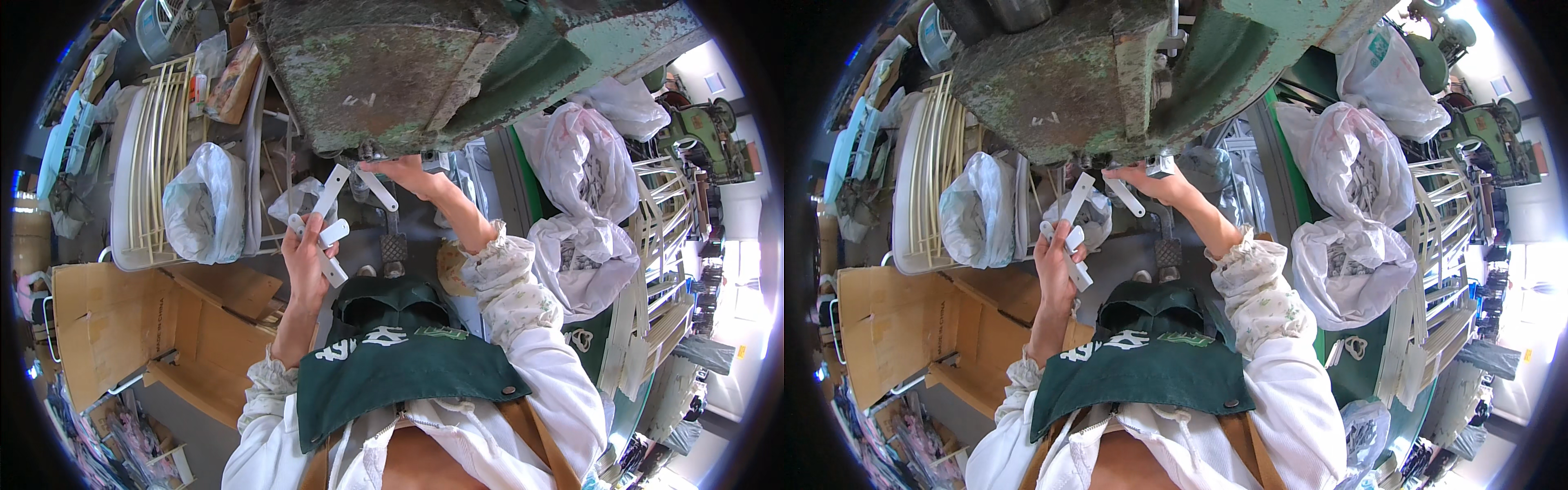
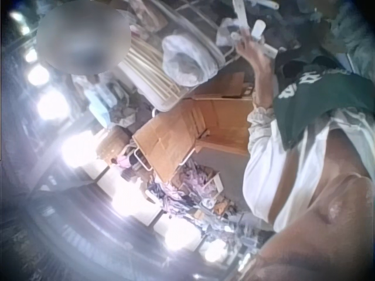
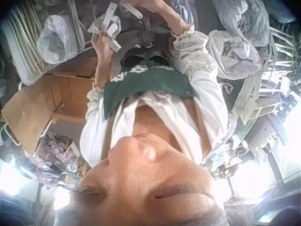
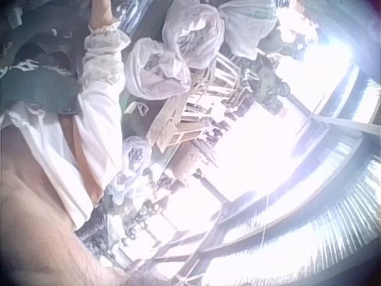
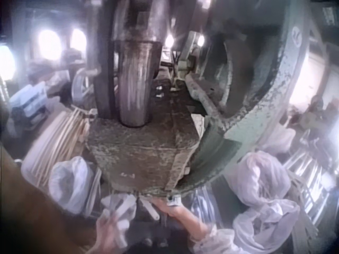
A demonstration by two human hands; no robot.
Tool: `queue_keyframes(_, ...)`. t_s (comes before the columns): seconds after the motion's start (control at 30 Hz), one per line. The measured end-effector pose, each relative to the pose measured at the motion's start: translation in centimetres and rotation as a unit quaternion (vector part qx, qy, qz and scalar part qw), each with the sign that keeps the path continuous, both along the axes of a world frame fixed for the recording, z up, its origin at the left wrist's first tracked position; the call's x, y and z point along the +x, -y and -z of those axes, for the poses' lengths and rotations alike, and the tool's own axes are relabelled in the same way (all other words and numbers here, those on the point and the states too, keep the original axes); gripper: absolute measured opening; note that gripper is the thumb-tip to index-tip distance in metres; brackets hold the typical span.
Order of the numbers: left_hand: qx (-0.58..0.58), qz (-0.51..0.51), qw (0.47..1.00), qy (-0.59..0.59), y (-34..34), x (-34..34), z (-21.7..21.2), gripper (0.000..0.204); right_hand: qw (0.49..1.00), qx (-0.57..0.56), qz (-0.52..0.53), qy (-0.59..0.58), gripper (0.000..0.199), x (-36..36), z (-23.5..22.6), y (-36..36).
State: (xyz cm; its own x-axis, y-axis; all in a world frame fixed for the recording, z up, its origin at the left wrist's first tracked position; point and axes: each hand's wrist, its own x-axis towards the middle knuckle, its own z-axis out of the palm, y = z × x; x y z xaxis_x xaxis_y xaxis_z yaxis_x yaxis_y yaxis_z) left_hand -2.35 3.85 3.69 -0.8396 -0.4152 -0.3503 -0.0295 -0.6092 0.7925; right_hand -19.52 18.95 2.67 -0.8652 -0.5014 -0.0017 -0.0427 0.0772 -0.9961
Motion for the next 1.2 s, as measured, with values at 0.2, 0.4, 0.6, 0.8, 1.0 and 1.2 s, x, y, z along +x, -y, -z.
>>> queue_keyframes(0.2,0.011,0.0,0.999,-0.036,-0.1,-1.0,-0.3,0.015,0.997,0.069,-0.018,0.036,0.024,0.6,-2.1,0.7)
queue_keyframes(0.4,0.015,-0.009,0.998,-0.066,-0.6,-1.5,-1.1,0.014,0.993,0.09,0.041,-0.071,0.025,-0.2,0.6,0.7)
queue_keyframes(0.6,0.012,0.006,0.997,-0.073,-1.2,-2.1,-1.0,0.014,0.988,0.05,-0.14,0.039,0.023,-2.7,1.4,-2.1)
queue_keyframes(0.8,0.01,0.018,0.998,-0.064,-1.4,-2.7,-0.8,0.017,0.978,0.113,-0.156,-0.078,0.027,-1.2,-1.7,-1.2)
queue_keyframes(1.0,-0.117,0.16,0.98,0.013,-0.7,-3.1,-1.7,0.019,0.987,0.117,-0.071,0.085,0.03,-1.6,-2.6,-1.5)
queue_keyframes(1.2,-0.103,0.167,0.981,0.006,0.8,-4.2,0.1,0.019,0.989,0.102,0.04,-0.103,0.023,-0.1,-1.8,-1.6)
